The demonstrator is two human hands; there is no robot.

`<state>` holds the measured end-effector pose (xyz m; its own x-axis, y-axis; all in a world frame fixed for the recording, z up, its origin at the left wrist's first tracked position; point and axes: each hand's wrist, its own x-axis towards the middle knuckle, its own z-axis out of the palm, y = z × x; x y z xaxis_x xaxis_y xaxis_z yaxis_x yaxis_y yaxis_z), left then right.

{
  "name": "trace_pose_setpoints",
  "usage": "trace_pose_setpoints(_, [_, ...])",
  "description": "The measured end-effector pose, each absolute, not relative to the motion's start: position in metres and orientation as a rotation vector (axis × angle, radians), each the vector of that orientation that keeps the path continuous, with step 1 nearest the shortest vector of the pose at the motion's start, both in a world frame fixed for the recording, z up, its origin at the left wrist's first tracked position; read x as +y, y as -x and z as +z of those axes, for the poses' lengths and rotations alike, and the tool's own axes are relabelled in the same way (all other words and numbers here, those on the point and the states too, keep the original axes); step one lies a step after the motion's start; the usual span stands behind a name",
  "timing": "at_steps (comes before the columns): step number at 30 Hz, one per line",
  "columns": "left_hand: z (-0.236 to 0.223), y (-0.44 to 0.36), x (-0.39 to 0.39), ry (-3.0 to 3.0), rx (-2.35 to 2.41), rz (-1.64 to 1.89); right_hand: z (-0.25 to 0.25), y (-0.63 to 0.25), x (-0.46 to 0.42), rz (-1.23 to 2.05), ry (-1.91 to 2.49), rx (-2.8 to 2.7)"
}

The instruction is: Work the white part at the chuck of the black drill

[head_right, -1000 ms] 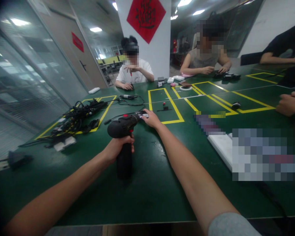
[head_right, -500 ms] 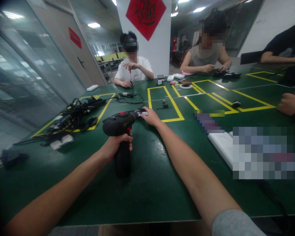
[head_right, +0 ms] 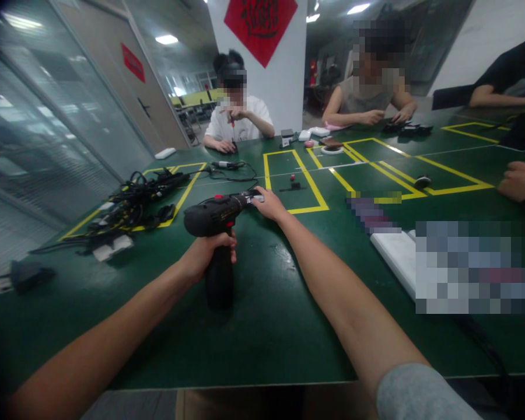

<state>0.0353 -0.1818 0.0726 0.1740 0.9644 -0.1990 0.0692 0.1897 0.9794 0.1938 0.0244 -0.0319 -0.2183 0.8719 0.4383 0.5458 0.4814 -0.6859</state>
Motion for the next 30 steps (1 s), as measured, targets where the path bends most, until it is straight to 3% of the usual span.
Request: trace_pose_setpoints(30, [0.0745,-0.0402,-0.1841,-1.193,1.216,0.932,-0.0326,-0.1944,0.0271,0.474,1.151,-1.912])
